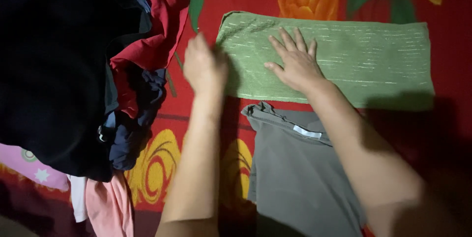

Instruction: The person folds a gray t-shirt and a green towel on a red floral-patterned bedspread. The person smooths and aligns each item, then folds them into compact rectangles. The folded items remain on the bed at the end of the clip.

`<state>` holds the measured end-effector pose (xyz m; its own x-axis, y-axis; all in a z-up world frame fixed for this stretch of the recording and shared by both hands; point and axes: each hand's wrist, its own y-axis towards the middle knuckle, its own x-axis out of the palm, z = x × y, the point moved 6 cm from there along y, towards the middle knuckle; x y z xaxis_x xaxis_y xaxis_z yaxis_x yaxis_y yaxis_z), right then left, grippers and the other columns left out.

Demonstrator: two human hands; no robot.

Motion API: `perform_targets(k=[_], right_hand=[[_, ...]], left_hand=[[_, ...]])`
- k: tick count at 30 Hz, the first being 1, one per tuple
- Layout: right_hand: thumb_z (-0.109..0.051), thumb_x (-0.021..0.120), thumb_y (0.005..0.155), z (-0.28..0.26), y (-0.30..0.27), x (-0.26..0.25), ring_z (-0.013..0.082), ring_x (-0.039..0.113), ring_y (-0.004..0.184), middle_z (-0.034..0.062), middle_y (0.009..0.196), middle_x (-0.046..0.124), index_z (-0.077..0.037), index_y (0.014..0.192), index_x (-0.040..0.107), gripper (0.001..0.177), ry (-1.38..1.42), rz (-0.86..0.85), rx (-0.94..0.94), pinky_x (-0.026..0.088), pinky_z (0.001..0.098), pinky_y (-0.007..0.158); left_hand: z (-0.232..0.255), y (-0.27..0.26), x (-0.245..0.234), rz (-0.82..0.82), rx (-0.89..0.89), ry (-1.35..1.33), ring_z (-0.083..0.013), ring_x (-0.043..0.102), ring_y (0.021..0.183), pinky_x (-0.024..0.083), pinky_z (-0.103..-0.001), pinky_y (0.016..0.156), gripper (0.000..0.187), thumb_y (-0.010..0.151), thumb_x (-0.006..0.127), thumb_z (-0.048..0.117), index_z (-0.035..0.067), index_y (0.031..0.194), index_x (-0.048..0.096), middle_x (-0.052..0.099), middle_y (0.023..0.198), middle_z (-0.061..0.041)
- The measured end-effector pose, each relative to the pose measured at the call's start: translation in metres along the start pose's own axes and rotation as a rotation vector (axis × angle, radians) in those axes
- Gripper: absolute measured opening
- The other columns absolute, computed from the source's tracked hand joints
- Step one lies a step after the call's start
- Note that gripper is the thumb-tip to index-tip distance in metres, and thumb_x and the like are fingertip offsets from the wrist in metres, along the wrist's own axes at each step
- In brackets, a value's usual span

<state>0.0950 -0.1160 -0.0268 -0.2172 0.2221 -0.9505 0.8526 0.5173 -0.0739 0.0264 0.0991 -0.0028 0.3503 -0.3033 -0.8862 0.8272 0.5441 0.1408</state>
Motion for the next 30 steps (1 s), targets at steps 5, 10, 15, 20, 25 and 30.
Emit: perform_targets(k=[5,10,15,20,25,30], right_hand=[[-0.038,0.045,0.107,-0.001,-0.001,0.007,0.0377,0.001,0.158,0.0109,0.173,0.012,-0.017,0.164,0.030,0.063,-0.159,0.027,-0.024,0.011,0.0680,0.121],[-0.023,0.039,0.106,0.022,0.006,0.013,0.0386,0.012,0.157,0.0162,0.170,0.023,-0.010,0.163,0.032,0.058,-0.038,0.076,-0.024,0.015,0.0626,0.122],[-0.033,0.039,0.098,0.019,0.013,0.001,0.0352,0.008,0.156,0.0147,0.170,0.018,-0.011,0.163,0.027,0.070,-0.077,0.168,0.138,0.007,0.0618,0.122],[-0.025,0.042,0.097,-0.015,0.018,0.018,0.0413,0.027,0.150,0.0154,0.163,0.035,-0.003,0.158,0.033,0.066,-0.215,0.146,-0.013,0.023,0.0704,0.115],[-0.062,0.029,0.102,0.042,0.001,0.001,0.0319,0.002,0.156,0.0092,0.172,0.005,-0.024,0.164,0.013,0.075,-0.193,0.004,0.086,0.005,0.0584,0.124],[-0.055,0.038,0.102,0.087,-0.015,-0.011,0.0307,0.003,0.157,0.0103,0.172,0.012,-0.012,0.163,0.026,0.075,-0.133,0.145,0.163,0.010,0.0576,0.121]], left_hand=[[0.113,-0.038,0.066,-0.231,0.618,-0.435,-0.0363,0.067,0.120,0.057,-0.050,0.098,0.029,0.101,0.051,0.023,0.016,0.120,0.072,0.070,0.125,-0.010],[0.107,-0.013,0.072,-0.151,0.643,-0.319,-0.0363,0.046,0.142,0.045,-0.055,0.110,0.044,0.098,0.043,0.020,0.012,0.140,0.056,0.056,0.144,-0.017],[0.072,0.025,0.087,-0.081,0.503,0.295,-0.0283,0.015,0.157,0.015,-0.048,0.126,0.081,0.101,0.039,0.065,0.014,0.163,0.027,0.020,0.170,-0.010],[0.061,0.023,0.096,-0.027,0.344,0.251,-0.0367,0.007,0.158,0.003,-0.053,0.126,0.090,0.102,0.024,0.065,-0.001,0.162,0.019,0.014,0.170,-0.021],[0.056,0.019,0.089,0.016,0.413,0.218,-0.0354,0.012,0.157,0.007,-0.050,0.125,0.093,0.099,0.040,0.067,0.001,0.162,0.025,0.021,0.169,-0.022],[0.074,0.017,0.107,-0.008,0.362,0.239,-0.0374,0.008,0.157,0.008,-0.053,0.124,0.093,0.098,0.046,0.063,-0.001,0.163,0.023,0.014,0.170,-0.023]])
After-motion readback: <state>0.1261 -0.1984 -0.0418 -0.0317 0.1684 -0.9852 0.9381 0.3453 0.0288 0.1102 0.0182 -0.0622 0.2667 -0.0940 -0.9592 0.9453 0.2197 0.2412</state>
